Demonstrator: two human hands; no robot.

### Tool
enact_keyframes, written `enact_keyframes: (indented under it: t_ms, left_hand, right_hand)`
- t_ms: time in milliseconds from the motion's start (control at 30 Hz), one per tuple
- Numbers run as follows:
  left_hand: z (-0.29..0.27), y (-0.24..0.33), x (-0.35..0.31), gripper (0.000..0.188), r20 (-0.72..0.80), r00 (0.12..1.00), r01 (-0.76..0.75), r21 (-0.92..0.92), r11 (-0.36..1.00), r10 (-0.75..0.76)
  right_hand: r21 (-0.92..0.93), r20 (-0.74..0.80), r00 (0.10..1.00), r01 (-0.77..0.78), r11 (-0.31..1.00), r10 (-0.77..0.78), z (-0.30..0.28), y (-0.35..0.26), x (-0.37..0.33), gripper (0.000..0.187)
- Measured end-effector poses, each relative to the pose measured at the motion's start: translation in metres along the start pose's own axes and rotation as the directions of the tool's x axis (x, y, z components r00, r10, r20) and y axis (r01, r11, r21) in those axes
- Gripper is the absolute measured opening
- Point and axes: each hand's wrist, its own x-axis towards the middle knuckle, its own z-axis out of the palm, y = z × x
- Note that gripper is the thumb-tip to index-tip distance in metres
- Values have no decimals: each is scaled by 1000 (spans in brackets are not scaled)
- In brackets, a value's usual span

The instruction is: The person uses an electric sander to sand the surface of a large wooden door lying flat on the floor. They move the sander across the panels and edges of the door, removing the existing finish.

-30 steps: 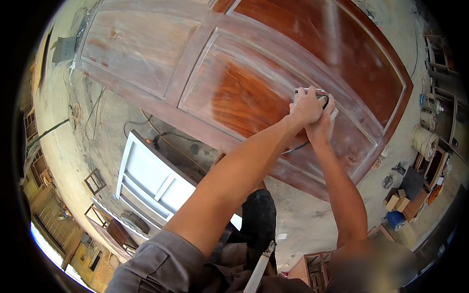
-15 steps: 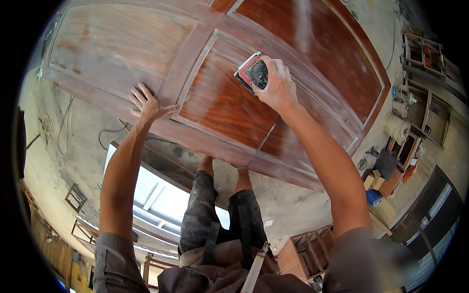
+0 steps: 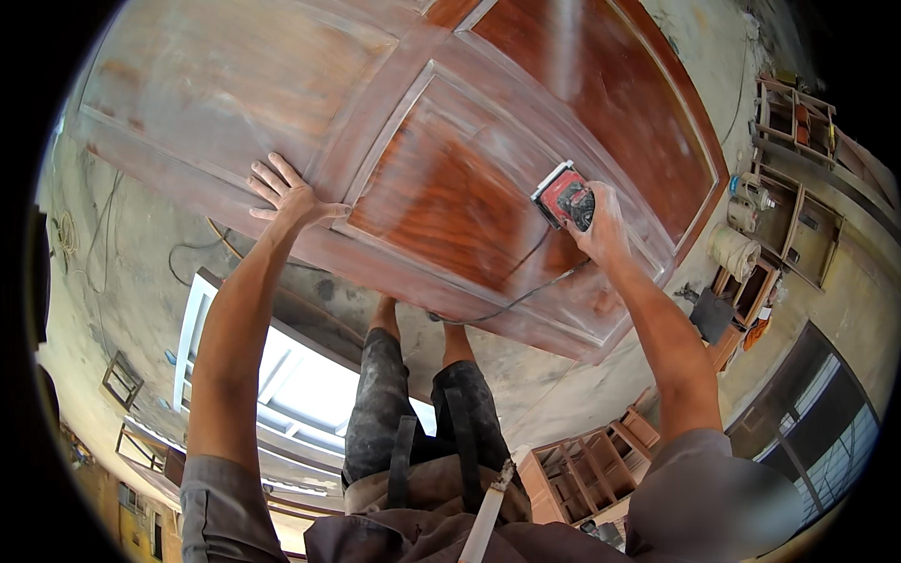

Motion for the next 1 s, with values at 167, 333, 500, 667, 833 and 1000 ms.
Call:
enact_keyframes:
  t_ms: [167, 333, 500, 667, 833, 1000]
  left_hand:
    - [-4, -5, -1, 185, 37, 999, 38, 17, 999, -38]
    - [-4, -4, 0, 186, 19, 1000, 16, -1, 1000, -16]
    - [-6, 5, 1, 185, 49, 999, 21, 7, 1000, -22]
    - [-10, 1, -1, 183, 84, 993, 77, 56, 995, -81]
    - [-11, 1, -1, 185, 83, 994, 72, 24, 997, -74]
    - [-10, 6, -2, 187, 72, 994, 78, 25, 997, -80]
  right_hand:
    - [64, 30, 996, 82, 995, -84, 4, -73, 87, 80]
    - [30, 35, 981, 190, 981, -191, 12, -151, 160, 78]
    - [-10, 34, 978, 205, 979, -204, 17, -185, 201, 74]
    - [8, 83, 979, 186, 983, -186, 17, -175, 166, 77]
    - [-2, 126, 978, 171, 985, -169, 26, -172, 123, 80]
    - [-10, 80, 974, 212, 977, -211, 35, -212, 146, 78]
